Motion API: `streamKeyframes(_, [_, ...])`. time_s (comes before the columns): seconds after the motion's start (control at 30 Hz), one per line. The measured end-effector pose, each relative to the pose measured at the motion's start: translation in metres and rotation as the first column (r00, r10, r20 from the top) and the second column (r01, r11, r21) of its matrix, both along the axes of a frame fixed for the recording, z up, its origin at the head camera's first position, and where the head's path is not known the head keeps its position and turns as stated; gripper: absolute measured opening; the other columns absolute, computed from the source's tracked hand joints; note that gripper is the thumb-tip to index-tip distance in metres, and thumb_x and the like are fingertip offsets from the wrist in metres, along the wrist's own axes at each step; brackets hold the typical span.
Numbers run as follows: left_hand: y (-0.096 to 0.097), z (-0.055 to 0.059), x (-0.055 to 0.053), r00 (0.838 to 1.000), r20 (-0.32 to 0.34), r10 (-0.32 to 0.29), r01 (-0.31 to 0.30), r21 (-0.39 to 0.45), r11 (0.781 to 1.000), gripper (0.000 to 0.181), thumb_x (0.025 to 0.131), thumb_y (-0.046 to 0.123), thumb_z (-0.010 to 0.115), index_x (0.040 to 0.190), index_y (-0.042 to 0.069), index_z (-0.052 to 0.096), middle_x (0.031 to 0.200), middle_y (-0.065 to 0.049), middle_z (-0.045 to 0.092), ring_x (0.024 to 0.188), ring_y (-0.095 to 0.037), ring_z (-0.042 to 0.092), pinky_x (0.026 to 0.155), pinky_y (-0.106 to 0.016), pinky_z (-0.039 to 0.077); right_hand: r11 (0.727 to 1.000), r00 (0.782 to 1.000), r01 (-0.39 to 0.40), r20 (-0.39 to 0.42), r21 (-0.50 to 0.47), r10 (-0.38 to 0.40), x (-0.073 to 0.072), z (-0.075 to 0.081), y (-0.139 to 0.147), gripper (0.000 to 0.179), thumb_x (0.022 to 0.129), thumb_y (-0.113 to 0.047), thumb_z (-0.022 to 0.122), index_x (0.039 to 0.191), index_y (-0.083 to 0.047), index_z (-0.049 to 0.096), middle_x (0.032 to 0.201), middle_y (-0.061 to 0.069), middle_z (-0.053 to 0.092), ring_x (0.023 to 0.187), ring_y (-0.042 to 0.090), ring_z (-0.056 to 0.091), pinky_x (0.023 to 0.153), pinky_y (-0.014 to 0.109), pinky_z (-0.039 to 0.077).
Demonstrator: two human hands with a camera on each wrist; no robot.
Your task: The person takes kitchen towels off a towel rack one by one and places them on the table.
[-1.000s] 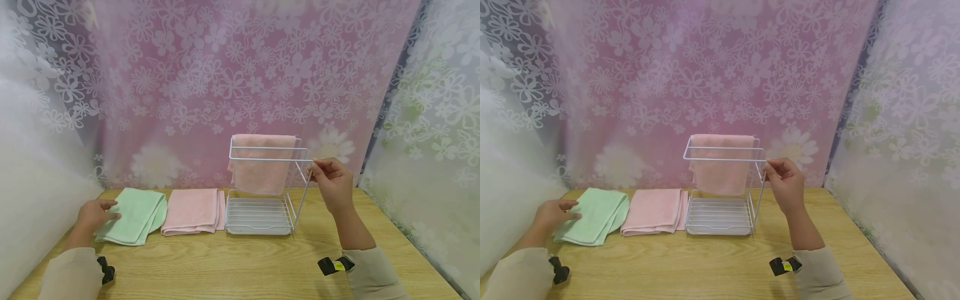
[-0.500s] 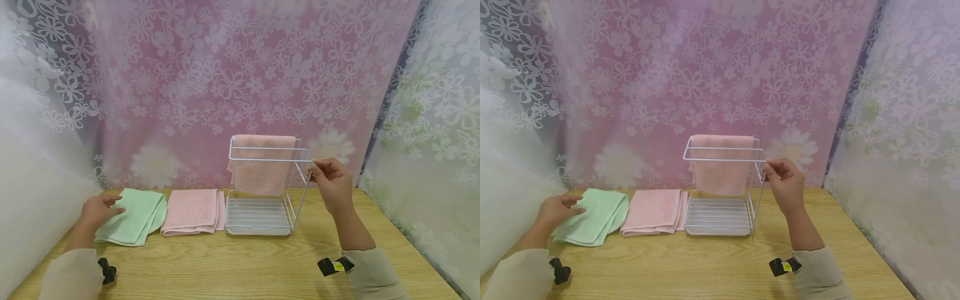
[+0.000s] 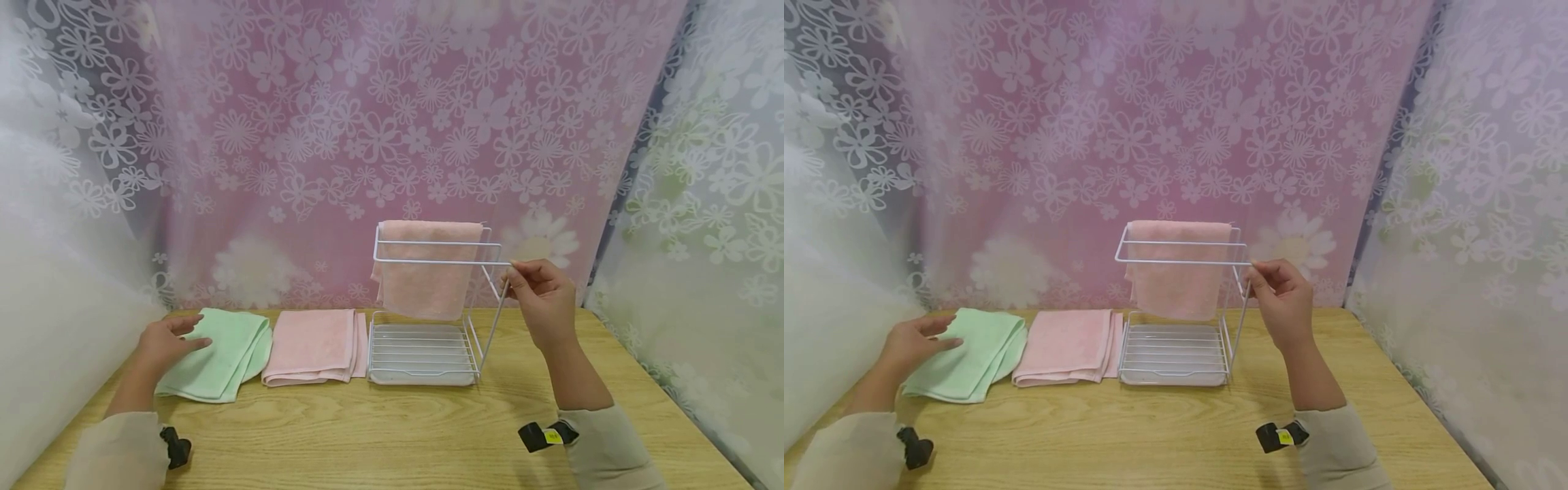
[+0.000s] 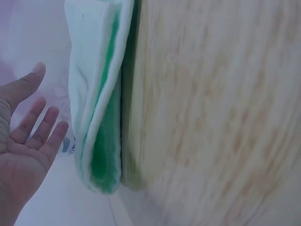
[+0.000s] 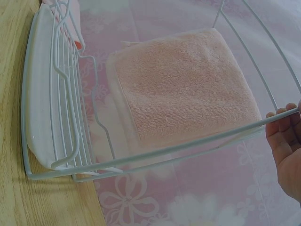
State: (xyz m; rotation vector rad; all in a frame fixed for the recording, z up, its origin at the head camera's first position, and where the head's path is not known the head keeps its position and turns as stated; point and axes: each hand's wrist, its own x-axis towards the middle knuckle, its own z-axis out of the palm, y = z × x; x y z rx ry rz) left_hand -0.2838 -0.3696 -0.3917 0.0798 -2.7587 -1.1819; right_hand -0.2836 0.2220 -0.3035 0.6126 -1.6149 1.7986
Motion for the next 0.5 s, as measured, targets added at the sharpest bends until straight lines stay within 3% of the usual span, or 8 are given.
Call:
streamKeyframes(0.3, [0.007,-0.001,0.001,0.996,-0.085,0.004,-0.002,0.020,1.000,0.071,0.087,0.033,0.076,0.141,-0.003,0.048,0.137,-0.031,0.048,0.123,-0.050,0.047,0.090,-0.053,0.049,0.999,0.999,-0.036,-0.026,-0.011,0.035,0.000,-0.001,0.000,0.012,0.090,0.007,0.064,0.098,0.016,0.063,0.080,0.010,0.067,0.069,0.017,0.065,0.063,0.025,0.057])
streamKeyframes(0.4, [0.009,-0.002,0.001,0.994,-0.110,-0.004,0.007,0.028,1.000,0.069,0.087,0.033,0.076,0.140,-0.003,0.050,0.135,-0.032,0.049,0.122,-0.049,0.048,0.083,-0.037,0.055,0.999,0.999,-0.040,-0.030,-0.013,0.040,0.000,0.000,0.000,0.011,0.090,0.007,0.063,0.097,0.015,0.064,0.080,0.010,0.067,0.068,0.017,0.065,0.063,0.025,0.057])
streamKeyframes(0.5, [0.011,-0.002,0.002,0.991,-0.134,-0.017,0.024,0.051,0.998,0.068,0.086,0.032,0.077,0.138,-0.004,0.051,0.135,-0.031,0.049,0.121,-0.049,0.049,0.074,-0.020,0.053,0.999,0.999,-0.041,-0.029,-0.016,0.040,0.000,0.000,0.000,0.011,0.090,0.008,0.063,0.098,0.016,0.063,0.080,0.010,0.067,0.068,0.017,0.065,0.063,0.025,0.057])
